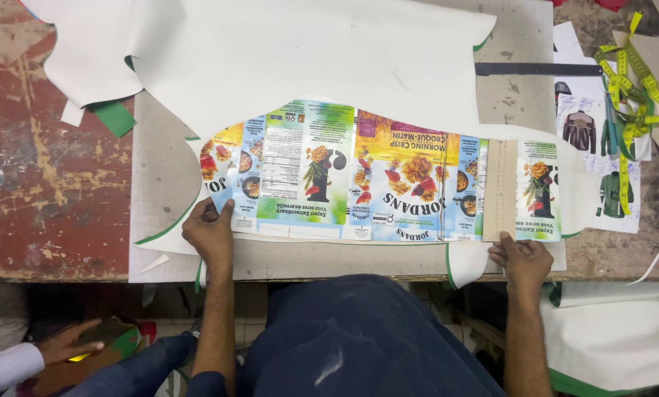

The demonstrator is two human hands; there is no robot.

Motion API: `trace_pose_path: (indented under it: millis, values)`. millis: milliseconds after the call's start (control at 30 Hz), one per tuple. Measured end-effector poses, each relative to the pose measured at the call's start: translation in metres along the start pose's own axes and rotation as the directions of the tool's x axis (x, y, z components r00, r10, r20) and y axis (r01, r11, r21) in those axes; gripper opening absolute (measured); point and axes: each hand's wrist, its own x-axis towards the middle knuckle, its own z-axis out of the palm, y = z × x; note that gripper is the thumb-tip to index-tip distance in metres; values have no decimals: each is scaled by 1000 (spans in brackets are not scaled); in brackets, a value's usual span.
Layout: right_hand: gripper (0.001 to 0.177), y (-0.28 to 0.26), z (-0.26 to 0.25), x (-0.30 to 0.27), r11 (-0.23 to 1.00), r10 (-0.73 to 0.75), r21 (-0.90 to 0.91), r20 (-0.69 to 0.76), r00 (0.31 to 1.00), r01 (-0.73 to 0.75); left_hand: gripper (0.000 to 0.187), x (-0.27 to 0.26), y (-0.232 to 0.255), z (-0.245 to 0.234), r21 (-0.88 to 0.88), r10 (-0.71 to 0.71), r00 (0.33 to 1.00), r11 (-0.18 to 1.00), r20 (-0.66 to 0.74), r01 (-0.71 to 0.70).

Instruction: The person cuts a white paper sheet with green edges using a utility knife and a metal ruler. They measure and mark the paper, then cut along the marked lines. The person also handles a printed paper sheet, placing it on the table.

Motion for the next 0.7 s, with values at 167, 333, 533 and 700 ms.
trace_pose_path:
  millis: [167, 333, 533, 700]
  values:
    - [10, -4, 12, 2, 995, -71, -74, -22, 997, 69, 29, 11, -4, -3, 34, 42, 999, 999, 6, -43]
    - [18, -9, 11, 1, 994, -51, -98, -85, 995, 43, 28, 8, -5, -1, -12, -1, 998, 1000, 69, 2]
    - [18, -13, 15, 2, 999, -30, -35, -76, 997, 27, 29, 11, -8, 3, 40, 10, 999, 999, 50, -12]
    - [17, -16, 20, 5, 996, -25, -92, -85, 996, 17, 30, 15, -11, 3, 73, -13, 999, 997, 32, 11]
